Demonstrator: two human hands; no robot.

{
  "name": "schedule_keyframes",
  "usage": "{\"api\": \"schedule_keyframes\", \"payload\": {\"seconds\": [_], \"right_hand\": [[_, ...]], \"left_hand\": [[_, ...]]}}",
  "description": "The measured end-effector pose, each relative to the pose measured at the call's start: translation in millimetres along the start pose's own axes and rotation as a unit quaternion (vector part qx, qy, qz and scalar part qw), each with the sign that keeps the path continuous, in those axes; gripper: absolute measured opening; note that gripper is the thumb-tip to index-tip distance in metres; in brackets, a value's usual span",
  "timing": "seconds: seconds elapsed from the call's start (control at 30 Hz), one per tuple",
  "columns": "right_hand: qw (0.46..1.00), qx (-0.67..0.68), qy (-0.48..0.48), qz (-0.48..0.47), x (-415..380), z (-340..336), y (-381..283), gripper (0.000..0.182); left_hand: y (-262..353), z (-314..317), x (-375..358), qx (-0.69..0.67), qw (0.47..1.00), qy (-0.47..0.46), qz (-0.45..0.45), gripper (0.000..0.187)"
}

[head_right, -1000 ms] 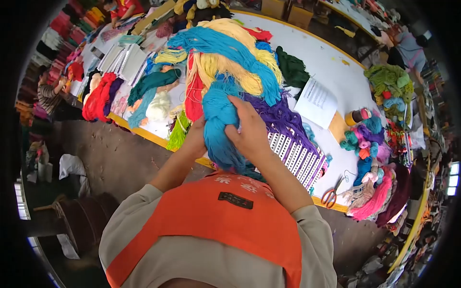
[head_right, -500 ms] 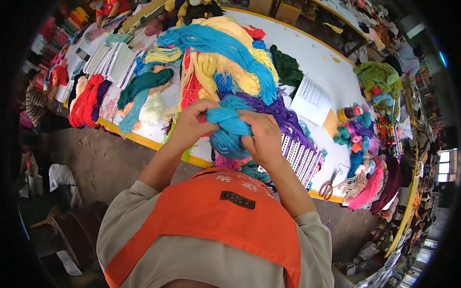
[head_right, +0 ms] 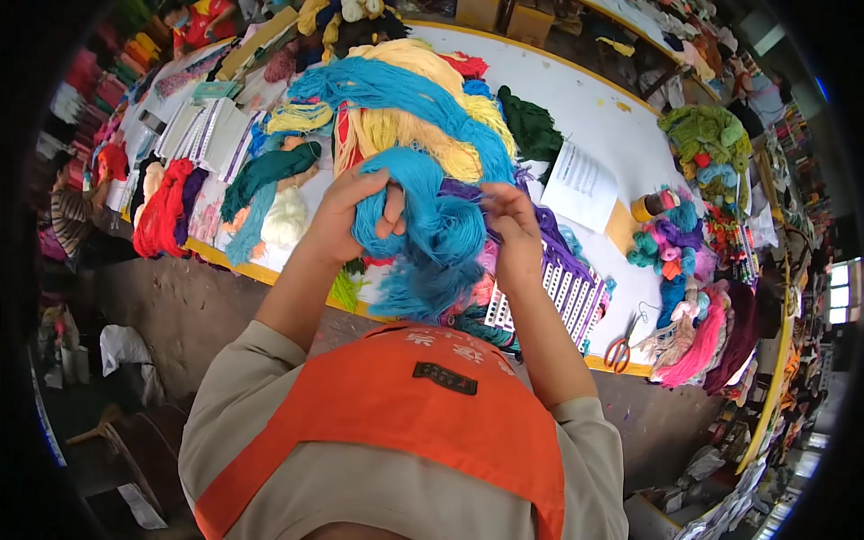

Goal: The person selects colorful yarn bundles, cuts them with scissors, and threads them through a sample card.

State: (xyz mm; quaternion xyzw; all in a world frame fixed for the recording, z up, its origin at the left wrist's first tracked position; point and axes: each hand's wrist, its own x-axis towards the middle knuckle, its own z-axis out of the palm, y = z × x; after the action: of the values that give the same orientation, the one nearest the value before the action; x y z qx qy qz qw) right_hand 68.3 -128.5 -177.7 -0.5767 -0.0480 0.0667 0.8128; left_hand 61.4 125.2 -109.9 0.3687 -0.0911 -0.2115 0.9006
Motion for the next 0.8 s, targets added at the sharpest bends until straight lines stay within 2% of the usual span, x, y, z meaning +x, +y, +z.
{"api": "schedule_keyframes", "payload": {"seconds": [0.03,0.07,0.1,0.13,0.17,0.2,0.23,0.27,0.3,0.33,0.4,0.43,0.5,0.53,0.57,0.6,0.63,0.67,0.7,0.73,0.77,0.8], "right_hand": [[0.998,-0.038,-0.032,-0.042,-1.1,12.5,-19.6,0.058],[0.992,-0.075,-0.06,-0.082,-4.1,29.4,-40.2,0.063],[0.976,-0.124,-0.124,-0.128,-1.8,40.2,-51.3,0.07],[0.965,-0.16,-0.147,-0.15,0.4,51.3,-57.1,0.073],[0.95,-0.196,-0.17,-0.173,1.1,63.0,-60.0,0.076],[0.969,-0.166,-0.135,-0.121,-2.1,74.3,-59.3,0.071],[0.969,-0.166,-0.136,-0.12,1.8,73.4,-65.2,0.071],[0.968,-0.208,-0.14,-0.017,11.6,69.7,-72.5,0.066],[0.955,-0.247,-0.141,0.086,19.1,66.2,-76.3,0.061],[0.973,-0.205,-0.098,-0.038,22.6,65.8,-77.1,0.05],[0.992,-0.068,-0.071,-0.074,27.6,67.3,-102.7,0.049],[0.994,-0.014,-0.044,-0.095,32.9,67.4,-110.9,0.049],[0.993,0.07,0.013,-0.099,42.5,63.8,-131.5,0.049],[0.988,0.12,0.016,-0.095,49.3,58.8,-133.2,0.041],[0.988,0.119,0.019,-0.1,53.8,60.9,-130.9,0.041],[0.988,0.129,0.064,-0.053,57.7,65.8,-124.3,0.038],[0.984,0.139,0.108,-0.005,62.8,66.4,-114.4,0.034],[0.99,0.077,0.115,0.024,74.8,48.2,-83.4,0.033],[0.995,0.008,0.082,0.06,72.4,51.9,-71.6,0.037],[0.992,-0.061,0.048,0.097,66.7,56.7,-60.8,0.042],[0.975,-0.188,0.013,0.114,64.3,48.5,-42.9,0.046],[0.941,-0.312,-0.023,0.127,63.5,36.3,-21.3,0.05]], "left_hand": [[5.2,9.0,0.5,0.057,0.997,0.051,-0.011,0.033],[11.6,16.7,2.3,0.058,0.997,0.053,-0.015,0.033],[18.5,23.5,5.7,0.162,0.984,0.027,-0.062,0.031],[23.7,30.5,9.3,0.264,0.959,-0.001,-0.106,0.03],[24.9,39.1,13.4,0.31,0.945,0.0,-0.106,0.028],[29.3,42.4,14.5,0.309,0.945,0.001,-0.107,0.028],[34.3,44.5,16.4,0.324,0.941,-0.012,-0.092,0.029],[38.6,43.5,19.3,0.341,0.937,-0.025,-0.077,0.029],[45.1,32.0,19.9,0.36,0.929,-0.045,-0.08,0.038],[51.1,21.3,16.1,0.361,0.928,-0.042,-0.08,0.038],[61.8,-1.7,6.7,0.299,0.922,-0.133,-0.208,0.055],[54.2,-27.2,5.9,0.262,0.907,-0.216,-0.248,0.075],[40.0,-44.8,-7.0,0.155,0.879,-0.297,-0.341,0.082],[30.4,-46.9,-11.0,0.157,0.86,-0.322,-0.364,0.081],[20.8,-46.2,-14.9,0.158,0.84,-0.348,-0.386,0.081],[12.3,-35.5,-18.4,0.08,0.837,-0.365,-0.399,0.071],[10.6,-21.0,-20.5,0.08,0.836,-0.368,-0.4,0.071],[14.6,-2.8,-22.6,0.062,0.853,-0.368,-0.364,0.065],[19.9,11.0,-23.2,0.043,0.869,-0.368,-0.328,0.059],[25.6,17.1,-20.5,0.113,0.892,-0.371,-0.231,0.057],[14.0,4.5,-22.8,0.143,0.945,-0.251,-0.155,0.054],[20.5,11.4,-19.9,0.132,0.967,-0.192,-0.105,0.062]]}}
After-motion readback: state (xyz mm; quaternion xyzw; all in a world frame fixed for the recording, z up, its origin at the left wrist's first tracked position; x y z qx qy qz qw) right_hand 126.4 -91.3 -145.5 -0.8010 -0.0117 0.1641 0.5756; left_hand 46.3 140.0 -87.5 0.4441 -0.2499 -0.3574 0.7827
